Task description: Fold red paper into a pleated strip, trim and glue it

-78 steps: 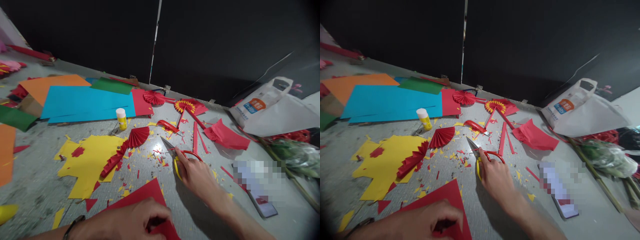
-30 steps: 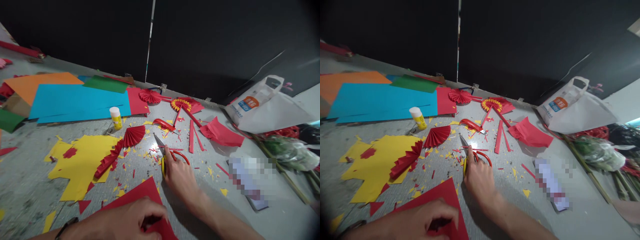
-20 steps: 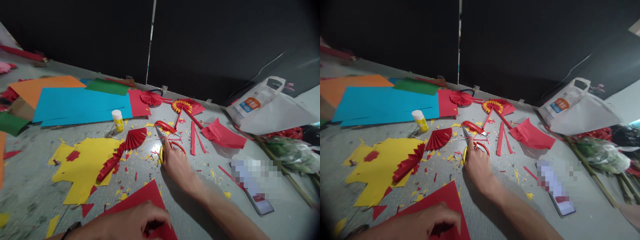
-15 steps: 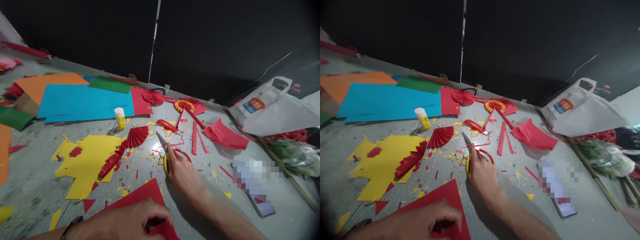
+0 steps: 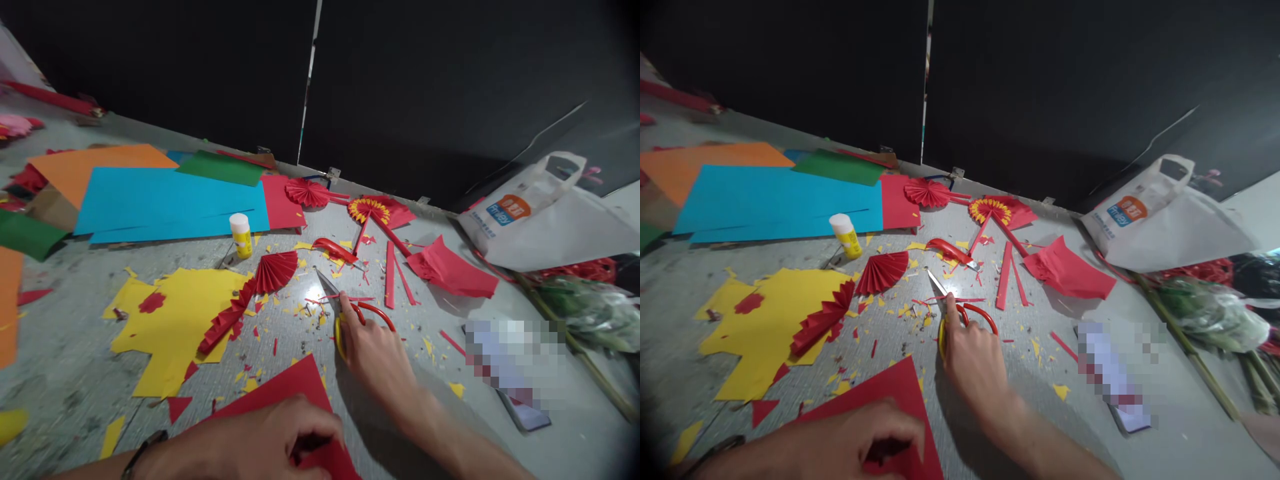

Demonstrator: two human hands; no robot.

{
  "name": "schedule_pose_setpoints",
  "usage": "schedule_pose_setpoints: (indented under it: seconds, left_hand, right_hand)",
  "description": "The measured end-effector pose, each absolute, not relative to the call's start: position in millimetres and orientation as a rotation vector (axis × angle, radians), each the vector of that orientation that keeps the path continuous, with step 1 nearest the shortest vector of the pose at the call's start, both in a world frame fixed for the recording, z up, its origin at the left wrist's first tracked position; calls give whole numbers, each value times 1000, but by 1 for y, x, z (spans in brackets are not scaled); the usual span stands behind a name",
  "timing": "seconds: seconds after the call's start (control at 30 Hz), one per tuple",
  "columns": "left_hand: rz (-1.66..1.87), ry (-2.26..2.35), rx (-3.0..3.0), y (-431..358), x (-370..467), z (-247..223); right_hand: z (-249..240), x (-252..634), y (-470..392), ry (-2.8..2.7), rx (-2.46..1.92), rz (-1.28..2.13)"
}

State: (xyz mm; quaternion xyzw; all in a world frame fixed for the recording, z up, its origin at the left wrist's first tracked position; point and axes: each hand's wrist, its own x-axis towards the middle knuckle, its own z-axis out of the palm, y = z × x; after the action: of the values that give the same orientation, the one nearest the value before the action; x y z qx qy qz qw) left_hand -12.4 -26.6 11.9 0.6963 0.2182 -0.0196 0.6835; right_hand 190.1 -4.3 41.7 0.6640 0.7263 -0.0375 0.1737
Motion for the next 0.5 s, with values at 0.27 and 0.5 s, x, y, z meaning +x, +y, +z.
schedule_pose_setpoints:
  seconds: [0.27, 0.5]
  left_hand:
    - [-11, 444, 1526, -28, -12, 15]
    - [14, 412, 1519, -25, -11, 14]
  right_hand:
    - [50, 178, -5, 2049, 1900, -136]
    - [51, 169, -2, 2038, 1927, -193]
